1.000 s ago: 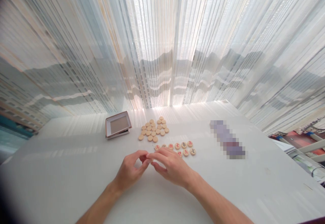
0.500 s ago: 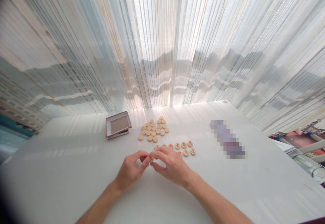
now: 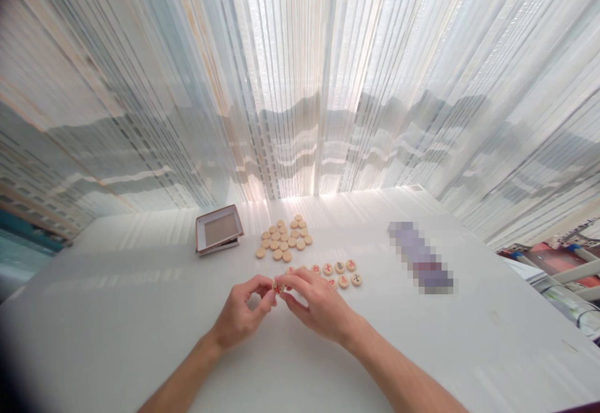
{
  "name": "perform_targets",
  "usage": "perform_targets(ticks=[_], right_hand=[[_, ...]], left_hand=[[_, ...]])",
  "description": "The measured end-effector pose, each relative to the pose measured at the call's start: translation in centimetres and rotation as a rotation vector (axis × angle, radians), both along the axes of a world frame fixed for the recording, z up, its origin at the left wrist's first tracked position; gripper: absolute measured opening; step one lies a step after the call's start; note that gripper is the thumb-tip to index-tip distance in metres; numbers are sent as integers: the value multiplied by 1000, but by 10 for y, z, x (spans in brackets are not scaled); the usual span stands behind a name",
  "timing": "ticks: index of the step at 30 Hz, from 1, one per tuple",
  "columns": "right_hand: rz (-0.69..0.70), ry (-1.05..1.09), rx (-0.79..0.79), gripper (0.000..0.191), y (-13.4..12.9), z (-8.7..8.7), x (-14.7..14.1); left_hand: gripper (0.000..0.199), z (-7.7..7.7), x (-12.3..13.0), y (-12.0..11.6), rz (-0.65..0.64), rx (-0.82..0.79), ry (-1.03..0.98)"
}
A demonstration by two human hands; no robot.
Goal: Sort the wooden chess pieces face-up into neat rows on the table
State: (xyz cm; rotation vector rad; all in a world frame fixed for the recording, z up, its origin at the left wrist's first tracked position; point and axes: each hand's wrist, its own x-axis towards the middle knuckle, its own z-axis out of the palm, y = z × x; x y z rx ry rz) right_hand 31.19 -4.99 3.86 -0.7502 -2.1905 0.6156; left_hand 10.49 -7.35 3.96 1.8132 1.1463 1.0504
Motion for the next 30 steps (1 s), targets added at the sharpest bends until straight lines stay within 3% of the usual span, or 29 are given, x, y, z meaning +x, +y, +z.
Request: perform_targets(ticks=[6,12,19,30], right_hand=[[12,6,9,37,0,0,0],[-28,8,-11,25,-1,-2,-1],[35,-39,-10,46,-3,4,-2],[28,-51,-63,27,-1,2,-3]], left_hand=[[8,1,1,-1,-14,-8,-20],[9,0,2,1,-8,-24,-34],[14,2,3,1,-41,-75,-66],[21,-3,3,1,-45,-184,-130]])
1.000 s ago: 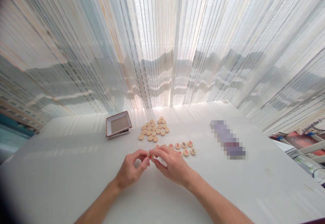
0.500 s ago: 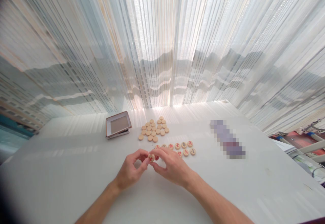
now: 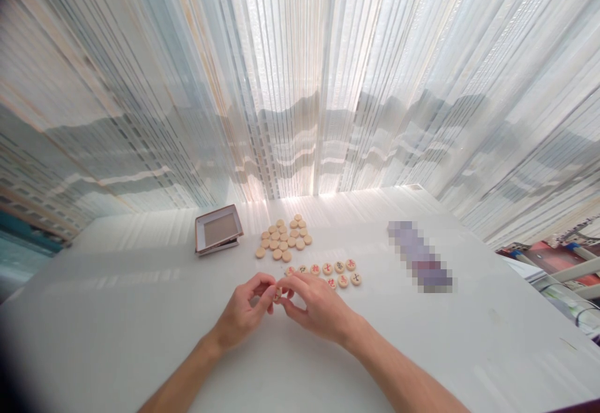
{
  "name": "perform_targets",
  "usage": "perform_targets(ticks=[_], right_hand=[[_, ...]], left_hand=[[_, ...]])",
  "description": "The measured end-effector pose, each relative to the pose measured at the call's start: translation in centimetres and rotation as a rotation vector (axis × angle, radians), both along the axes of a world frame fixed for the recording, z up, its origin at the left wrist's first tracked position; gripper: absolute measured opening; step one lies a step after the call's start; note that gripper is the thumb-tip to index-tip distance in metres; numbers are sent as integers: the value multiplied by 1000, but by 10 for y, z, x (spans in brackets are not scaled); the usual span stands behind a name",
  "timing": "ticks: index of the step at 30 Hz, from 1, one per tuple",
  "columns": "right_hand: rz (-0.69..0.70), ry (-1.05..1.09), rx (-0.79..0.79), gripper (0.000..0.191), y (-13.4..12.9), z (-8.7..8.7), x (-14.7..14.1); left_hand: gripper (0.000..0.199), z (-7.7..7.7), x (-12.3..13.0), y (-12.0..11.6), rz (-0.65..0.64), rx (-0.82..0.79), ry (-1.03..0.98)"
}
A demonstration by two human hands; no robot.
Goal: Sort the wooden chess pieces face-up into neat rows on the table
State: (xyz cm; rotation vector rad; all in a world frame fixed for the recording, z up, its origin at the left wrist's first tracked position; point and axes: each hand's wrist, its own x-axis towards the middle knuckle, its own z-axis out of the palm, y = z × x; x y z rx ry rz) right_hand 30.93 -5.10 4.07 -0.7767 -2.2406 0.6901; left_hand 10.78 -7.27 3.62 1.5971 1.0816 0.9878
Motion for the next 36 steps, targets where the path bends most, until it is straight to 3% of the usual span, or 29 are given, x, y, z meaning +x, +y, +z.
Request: perform_targets(ticks=[5,17,36], right_hand=[[-8,0,9,19,0,-2,-1],[-7,3,25,29,-1,-7,-3],[0,12,5,26,1,-4,-1]], left_hand=[[20,-1,1,0,-6,2,36],[17,1,3,-2,-15,51,20],[22,-1,1,-2,-23,42,-10]])
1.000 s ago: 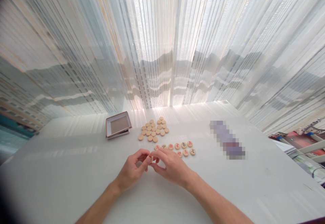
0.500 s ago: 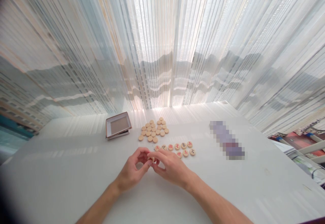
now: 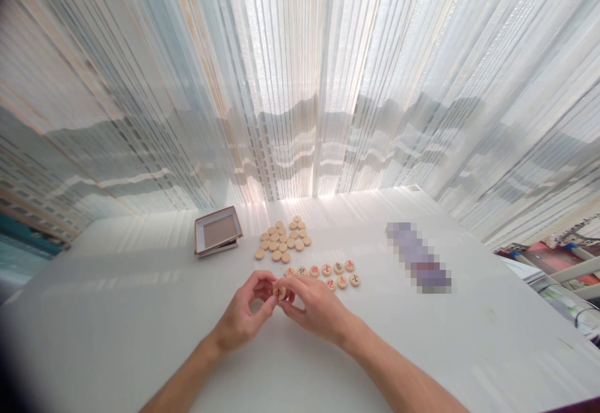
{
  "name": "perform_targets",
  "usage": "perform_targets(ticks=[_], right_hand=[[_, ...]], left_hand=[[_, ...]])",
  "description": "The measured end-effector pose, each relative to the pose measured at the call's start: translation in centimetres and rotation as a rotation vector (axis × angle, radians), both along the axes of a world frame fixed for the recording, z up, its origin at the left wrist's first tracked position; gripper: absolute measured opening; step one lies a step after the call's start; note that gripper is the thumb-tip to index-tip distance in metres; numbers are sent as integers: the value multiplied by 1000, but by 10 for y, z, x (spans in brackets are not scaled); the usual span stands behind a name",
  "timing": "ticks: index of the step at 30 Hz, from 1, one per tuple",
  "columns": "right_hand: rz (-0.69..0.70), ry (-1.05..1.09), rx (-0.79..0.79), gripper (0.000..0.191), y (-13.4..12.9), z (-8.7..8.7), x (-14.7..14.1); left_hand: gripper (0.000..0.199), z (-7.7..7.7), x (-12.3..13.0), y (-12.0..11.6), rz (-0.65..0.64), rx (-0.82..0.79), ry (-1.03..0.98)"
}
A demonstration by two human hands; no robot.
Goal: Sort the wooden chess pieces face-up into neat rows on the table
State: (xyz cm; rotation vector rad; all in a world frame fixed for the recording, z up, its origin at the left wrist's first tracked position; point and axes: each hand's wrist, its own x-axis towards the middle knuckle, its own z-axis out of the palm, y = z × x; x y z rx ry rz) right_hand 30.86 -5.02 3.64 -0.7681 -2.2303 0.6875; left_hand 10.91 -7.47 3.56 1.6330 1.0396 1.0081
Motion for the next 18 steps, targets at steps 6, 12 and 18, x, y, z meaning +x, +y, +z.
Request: perform_targets(ticks=[6,12,18], right_hand=[[-13,-27,52,21,-1,3,-1],[-24,-24,71,18,-2,5,-2],[-26,-7,83,22,-2,3,-2]], left_hand=[[17,0,1,2,26,-6,69],[24,3,2,1,21,-19,109],[28,4,2,1,19,-28,89]])
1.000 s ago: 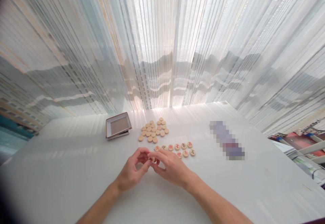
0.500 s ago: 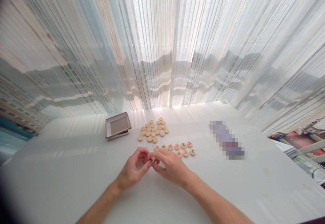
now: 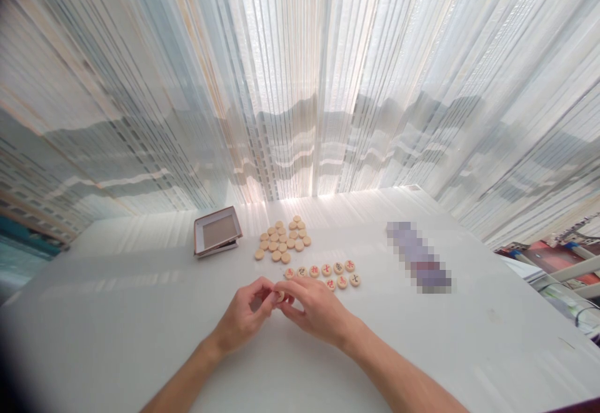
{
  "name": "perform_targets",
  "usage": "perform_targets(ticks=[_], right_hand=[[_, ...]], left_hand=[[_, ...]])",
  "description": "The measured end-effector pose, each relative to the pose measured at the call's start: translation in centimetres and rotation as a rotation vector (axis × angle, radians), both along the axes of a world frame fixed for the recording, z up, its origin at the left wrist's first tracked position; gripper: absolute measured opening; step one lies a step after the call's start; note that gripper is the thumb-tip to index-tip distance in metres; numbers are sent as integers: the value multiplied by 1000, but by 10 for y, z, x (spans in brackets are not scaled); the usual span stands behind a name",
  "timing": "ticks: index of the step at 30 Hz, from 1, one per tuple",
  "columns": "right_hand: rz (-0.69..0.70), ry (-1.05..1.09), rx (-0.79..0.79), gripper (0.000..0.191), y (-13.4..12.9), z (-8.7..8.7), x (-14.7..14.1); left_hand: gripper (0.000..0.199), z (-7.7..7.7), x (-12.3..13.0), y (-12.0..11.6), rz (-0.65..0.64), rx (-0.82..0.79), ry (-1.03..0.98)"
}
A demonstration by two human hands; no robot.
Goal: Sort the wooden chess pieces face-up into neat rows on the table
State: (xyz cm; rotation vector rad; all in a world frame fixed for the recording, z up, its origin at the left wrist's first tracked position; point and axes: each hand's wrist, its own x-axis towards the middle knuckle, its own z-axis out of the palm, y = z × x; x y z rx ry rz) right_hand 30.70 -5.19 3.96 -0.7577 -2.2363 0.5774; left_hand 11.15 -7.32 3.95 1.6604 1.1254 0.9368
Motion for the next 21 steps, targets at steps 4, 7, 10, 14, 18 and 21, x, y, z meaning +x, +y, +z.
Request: perform_targets(ticks=[4,7,10,14,18,21], right_hand=[[3,7,-20,23,0,0,0],[1,-8,-37,25,-1,1,0],[6,-17,-37,29,-1,0,0],[-1,-18,-15,28,0,-2,0],[-4,-18,-14,26,0,-4,0],[9,-13,-31,29,0,-3,1]], left_hand=[[27,-1,-1,0,-3,8,-8],[26,-2,-1,1,-2,11,-8],[25,-2,-2,1,4,9,-3],[27,-1,-2,0,8,14,17],[25,-1,-2,0,-4,10,13],[21,-1,-3,0,-14,17,3]])
